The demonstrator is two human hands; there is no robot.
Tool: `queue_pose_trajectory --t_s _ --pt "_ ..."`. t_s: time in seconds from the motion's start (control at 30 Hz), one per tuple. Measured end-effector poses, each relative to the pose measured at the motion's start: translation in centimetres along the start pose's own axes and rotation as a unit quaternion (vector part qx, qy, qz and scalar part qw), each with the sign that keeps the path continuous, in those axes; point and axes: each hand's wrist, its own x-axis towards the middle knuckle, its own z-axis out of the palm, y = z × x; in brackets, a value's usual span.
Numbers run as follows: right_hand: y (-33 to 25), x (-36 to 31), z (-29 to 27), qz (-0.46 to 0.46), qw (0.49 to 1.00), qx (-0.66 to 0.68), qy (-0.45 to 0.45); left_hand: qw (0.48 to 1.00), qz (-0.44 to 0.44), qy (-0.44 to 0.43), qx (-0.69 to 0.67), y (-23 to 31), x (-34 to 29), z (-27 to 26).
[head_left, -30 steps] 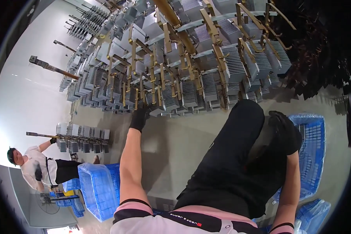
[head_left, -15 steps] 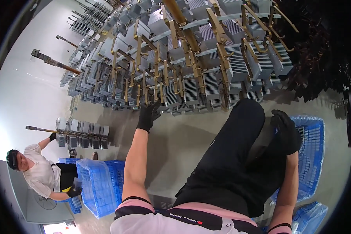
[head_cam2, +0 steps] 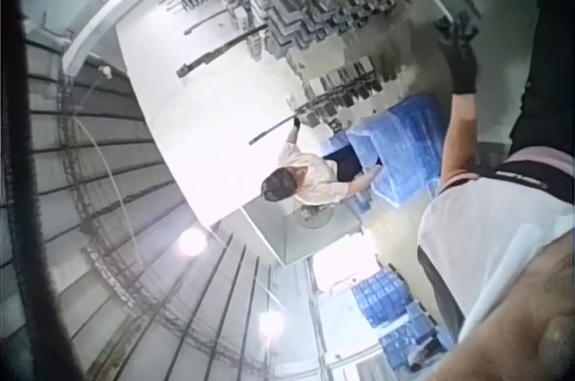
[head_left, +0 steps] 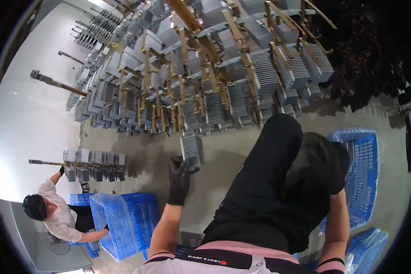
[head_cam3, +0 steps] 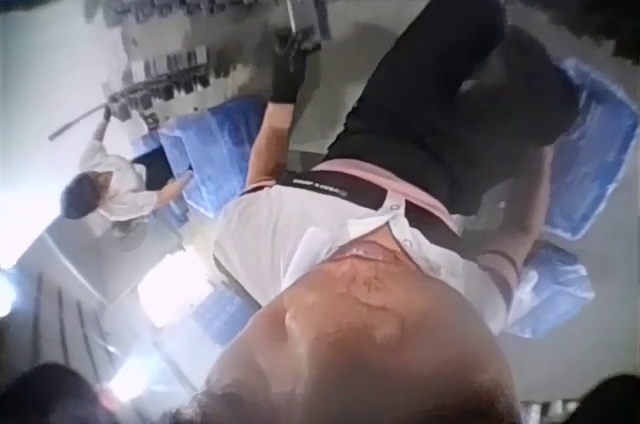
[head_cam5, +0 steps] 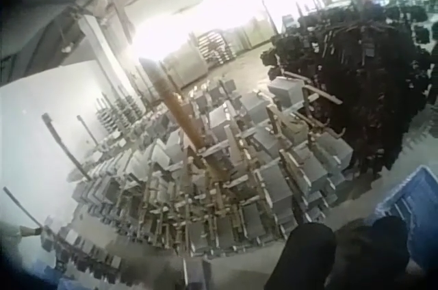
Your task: Picking metal heat sink components from a storage rack and arranging them into a blue plastic crate before covering it with a sheet.
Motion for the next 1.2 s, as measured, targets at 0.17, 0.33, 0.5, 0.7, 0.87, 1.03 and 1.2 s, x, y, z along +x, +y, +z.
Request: queue_pose_trajectory --t_s 0.17,0.33,0.5,0.7,0.87,1.03,1.2 --pt "-6.7 1.7 -2.4 0.182 0.851 0.465 -0.162 0.964 0.229 -0.028 0.134 11.3 -2.8 14.8" --pt "-6.4 -0.1 -0.2 0.173 0.876 0.424 0.147 0.801 0.506 -0.198 0.252 14.7 -2.6 26.8" --pt "2.8 -6.9 -5.7 0.36 0.841 0.301 0.268 0.686 0.567 -0.281 0.358 15.1 -3.2 33.2" --pt "18.5 -22.2 -3.9 0.445 0.859 -0.13 0.216 0.645 0.57 -0.244 0.448 11.3 2.4 30.4" --pt "28.9 -30.8 3.0 0.564 0.816 -0.123 0.034 0.664 0.534 -0.289 0.437 6.3 7.2 27.3" --pt "35.1 -31.9 7.2 0.579 0.782 -0.23 0.006 0.659 0.488 -0.241 0.519 9.0 3.7 31.7" --pt "39.0 -32.0 8.2 0.548 0.777 -0.31 0.007 0.644 0.472 -0.259 0.543 9.1 3.8 31.9"
